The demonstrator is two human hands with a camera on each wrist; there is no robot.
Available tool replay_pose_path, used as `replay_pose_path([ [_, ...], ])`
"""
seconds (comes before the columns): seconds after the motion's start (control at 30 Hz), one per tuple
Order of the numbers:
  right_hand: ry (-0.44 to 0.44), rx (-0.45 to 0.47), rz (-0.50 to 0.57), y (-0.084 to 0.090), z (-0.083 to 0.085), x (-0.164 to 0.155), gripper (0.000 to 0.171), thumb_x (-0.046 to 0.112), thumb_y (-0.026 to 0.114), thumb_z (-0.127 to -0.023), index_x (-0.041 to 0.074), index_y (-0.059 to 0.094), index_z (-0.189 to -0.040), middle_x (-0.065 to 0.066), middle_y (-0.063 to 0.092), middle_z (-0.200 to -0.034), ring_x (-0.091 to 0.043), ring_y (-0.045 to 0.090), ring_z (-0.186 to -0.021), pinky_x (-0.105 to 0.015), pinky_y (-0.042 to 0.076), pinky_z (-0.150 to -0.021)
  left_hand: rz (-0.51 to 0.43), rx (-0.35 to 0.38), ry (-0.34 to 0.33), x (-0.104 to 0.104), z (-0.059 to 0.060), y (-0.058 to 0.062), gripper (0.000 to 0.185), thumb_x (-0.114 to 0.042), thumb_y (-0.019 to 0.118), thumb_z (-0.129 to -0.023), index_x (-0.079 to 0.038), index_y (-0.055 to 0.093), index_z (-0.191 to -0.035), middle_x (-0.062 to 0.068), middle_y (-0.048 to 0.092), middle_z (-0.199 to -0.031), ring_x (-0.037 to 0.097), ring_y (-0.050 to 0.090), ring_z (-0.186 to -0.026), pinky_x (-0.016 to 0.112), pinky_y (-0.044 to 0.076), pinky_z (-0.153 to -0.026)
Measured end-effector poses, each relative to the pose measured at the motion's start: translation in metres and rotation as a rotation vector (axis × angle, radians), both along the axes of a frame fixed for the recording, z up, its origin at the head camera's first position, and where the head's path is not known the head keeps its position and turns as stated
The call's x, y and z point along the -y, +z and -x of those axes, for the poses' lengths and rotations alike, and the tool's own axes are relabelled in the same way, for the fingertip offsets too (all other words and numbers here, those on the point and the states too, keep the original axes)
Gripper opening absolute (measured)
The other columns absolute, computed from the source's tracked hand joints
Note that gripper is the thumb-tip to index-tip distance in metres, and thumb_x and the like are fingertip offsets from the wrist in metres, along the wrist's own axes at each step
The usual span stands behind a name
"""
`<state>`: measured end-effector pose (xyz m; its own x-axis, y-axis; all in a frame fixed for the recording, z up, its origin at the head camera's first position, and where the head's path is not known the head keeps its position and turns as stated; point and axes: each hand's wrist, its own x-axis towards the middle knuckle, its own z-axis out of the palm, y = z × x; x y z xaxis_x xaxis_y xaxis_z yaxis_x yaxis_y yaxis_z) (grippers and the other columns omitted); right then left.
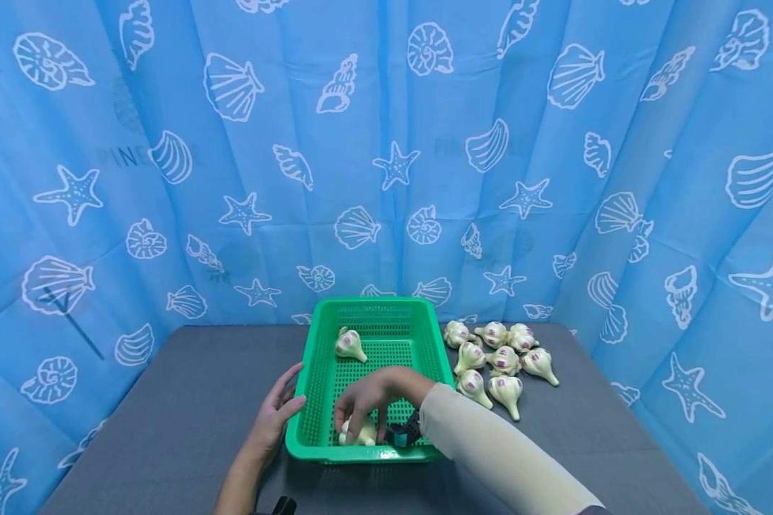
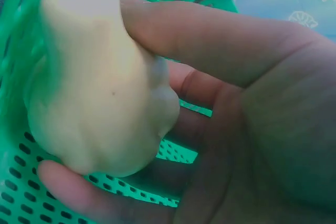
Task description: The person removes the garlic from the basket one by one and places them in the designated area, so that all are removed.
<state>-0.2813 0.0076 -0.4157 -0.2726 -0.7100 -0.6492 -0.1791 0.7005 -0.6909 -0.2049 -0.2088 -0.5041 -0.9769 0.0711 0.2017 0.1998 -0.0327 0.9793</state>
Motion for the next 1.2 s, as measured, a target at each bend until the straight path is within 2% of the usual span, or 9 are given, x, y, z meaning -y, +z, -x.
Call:
replay_pose_path([
  [0.1, 0.002, -0.007, 0.028, 0.001, 0.002, -0.004, 0.017, 0.01, 0.068, -0.091, 0.012, 0.065, -0.109, 0.004, 0.058, -0.117, -0.019, 0.061, -0.093, -0.047, 0.056, -0.072, 0.007, -0.029, -0.011, 0.0, 0.0, -0.001, 0.06, -0.007, 0.051, -0.098, -0.011, 0.028, -0.154, 0.024, 0.032, -0.15, 0.005, 0.045, -0.124, 0.029, 0.045, -0.09],
  [0.2, 0.002, -0.034, 0.056, 0.002, 0.003, -0.008, 0.017, 0.009, 0.068, -0.091, 0.012, 0.065, -0.107, 0.003, 0.06, -0.112, -0.021, 0.063, -0.087, -0.047, 0.056, -0.07, 0.009, -0.053, -0.022, 0.001, 0.001, -0.002, 0.06, -0.006, 0.05, -0.098, -0.009, 0.027, -0.154, 0.024, 0.031, -0.151, -0.001, 0.045, -0.121, 0.028, 0.045, -0.09],
  [0.43, -0.032, -0.123, 0.128, 0.009, 0.008, -0.018, 0.016, 0.01, 0.07, -0.089, 0.013, 0.067, -0.104, -0.001, 0.061, -0.106, -0.018, 0.062, -0.086, -0.045, 0.056, -0.069, 0.01, -0.059, -0.031, 0.001, 0.001, -0.003, 0.06, -0.006, 0.05, -0.099, -0.008, 0.026, -0.154, 0.026, 0.031, -0.15, 0.002, 0.045, -0.121, 0.028, 0.046, -0.09],
  [0.7, -0.106, -0.245, 0.265, 0.019, 0.011, -0.033, 0.021, 0.01, 0.071, -0.089, 0.011, 0.068, -0.111, -0.002, 0.059, -0.106, -0.019, 0.063, -0.084, -0.05, 0.054, -0.071, -0.008, -0.071, -0.038, 0.001, 0.0, -0.002, 0.06, -0.005, 0.049, -0.099, -0.006, 0.025, -0.154, 0.027, 0.033, -0.148, 0.001, 0.049, -0.119, 0.029, 0.047, -0.088],
  [0.93, -0.158, -0.322, 0.318, 0.024, 0.011, -0.045, 0.026, 0.011, 0.07, -0.09, 0.014, 0.068, -0.115, 0.0, 0.06, -0.105, -0.017, 0.062, -0.085, -0.051, 0.054, -0.071, 0.011, -0.086, -0.03, 0.001, -0.001, -0.002, 0.059, -0.005, 0.048, -0.099, -0.003, 0.025, -0.153, 0.03, 0.033, -0.147, 0.002, 0.047, -0.119, 0.029, 0.047, -0.088],
  [1.2, -0.171, -0.382, 0.361, 0.034, 0.006, -0.06, 0.026, 0.011, 0.07, -0.09, 0.007, 0.068, -0.116, -0.003, 0.059, -0.103, -0.018, 0.06, -0.083, -0.039, 0.055, -0.064, -0.005, -0.063, -0.032, 0.001, -0.001, -0.002, 0.06, -0.005, 0.048, -0.099, -0.006, 0.025, -0.154, 0.027, 0.034, -0.147, 0.001, 0.048, -0.119, 0.028, 0.047, -0.088],
])
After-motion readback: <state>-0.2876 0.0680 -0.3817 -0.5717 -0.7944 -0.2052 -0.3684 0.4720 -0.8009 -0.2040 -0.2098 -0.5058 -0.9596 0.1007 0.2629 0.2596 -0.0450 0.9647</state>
